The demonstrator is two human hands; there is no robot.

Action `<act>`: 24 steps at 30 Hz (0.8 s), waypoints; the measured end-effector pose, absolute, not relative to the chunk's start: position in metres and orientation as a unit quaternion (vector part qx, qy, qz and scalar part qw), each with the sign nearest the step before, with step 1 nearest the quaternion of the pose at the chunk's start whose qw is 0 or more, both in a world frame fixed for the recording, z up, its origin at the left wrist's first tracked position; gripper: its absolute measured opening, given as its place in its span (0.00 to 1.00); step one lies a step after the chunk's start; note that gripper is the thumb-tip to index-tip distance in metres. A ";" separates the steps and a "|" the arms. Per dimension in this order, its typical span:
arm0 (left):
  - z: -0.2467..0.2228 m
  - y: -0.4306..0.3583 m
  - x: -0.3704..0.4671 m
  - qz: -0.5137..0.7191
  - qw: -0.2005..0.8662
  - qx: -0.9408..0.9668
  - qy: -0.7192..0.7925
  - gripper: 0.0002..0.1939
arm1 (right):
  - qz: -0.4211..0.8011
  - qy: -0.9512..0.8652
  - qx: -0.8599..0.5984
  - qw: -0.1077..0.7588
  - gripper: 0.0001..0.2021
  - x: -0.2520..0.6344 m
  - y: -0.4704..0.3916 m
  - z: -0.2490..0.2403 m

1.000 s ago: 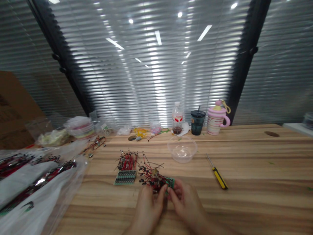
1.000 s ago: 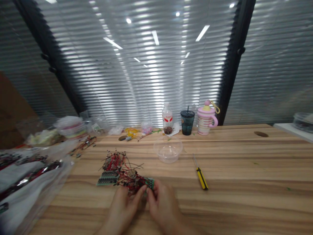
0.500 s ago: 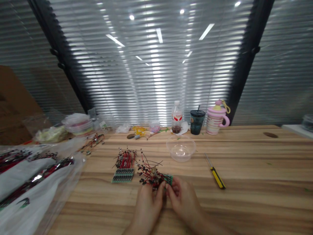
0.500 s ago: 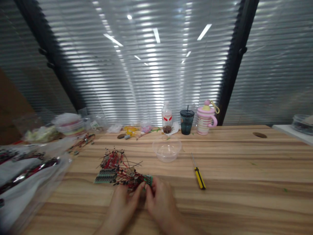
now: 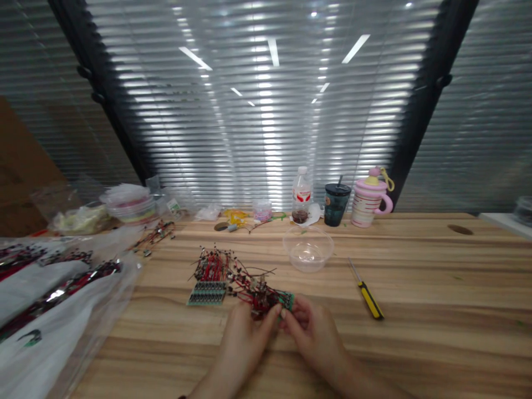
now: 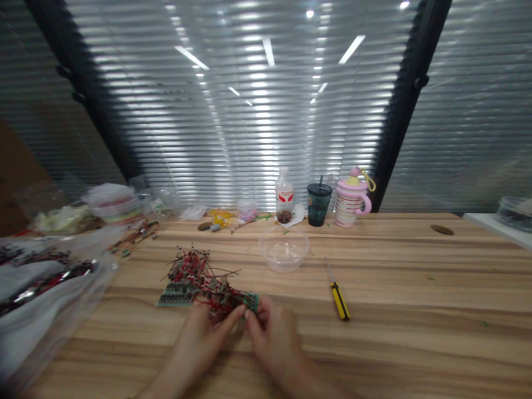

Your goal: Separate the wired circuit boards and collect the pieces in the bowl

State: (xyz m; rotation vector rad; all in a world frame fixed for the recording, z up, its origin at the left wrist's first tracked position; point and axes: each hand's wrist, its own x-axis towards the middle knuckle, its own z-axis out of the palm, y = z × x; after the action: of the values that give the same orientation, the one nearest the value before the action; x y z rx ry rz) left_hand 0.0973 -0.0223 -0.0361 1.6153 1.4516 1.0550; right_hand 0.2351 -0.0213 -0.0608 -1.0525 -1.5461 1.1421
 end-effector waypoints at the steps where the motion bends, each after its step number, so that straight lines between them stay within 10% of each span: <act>1: -0.035 -0.022 0.094 0.418 0.387 0.611 0.550 0.13 | 0.486 -0.619 -0.420 0.452 0.11 0.236 -0.022 -0.059; 24: -0.006 -0.023 0.073 0.390 0.644 0.511 0.415 0.13 | 0.767 -0.443 -0.239 0.397 0.11 0.256 -0.021 -0.048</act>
State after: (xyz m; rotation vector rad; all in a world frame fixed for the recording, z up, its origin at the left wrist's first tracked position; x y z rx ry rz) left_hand 0.0731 -0.0226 -0.0057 1.1635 0.9463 0.8887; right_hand 0.2563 -0.0208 -0.0484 -0.6065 -1.1230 1.9427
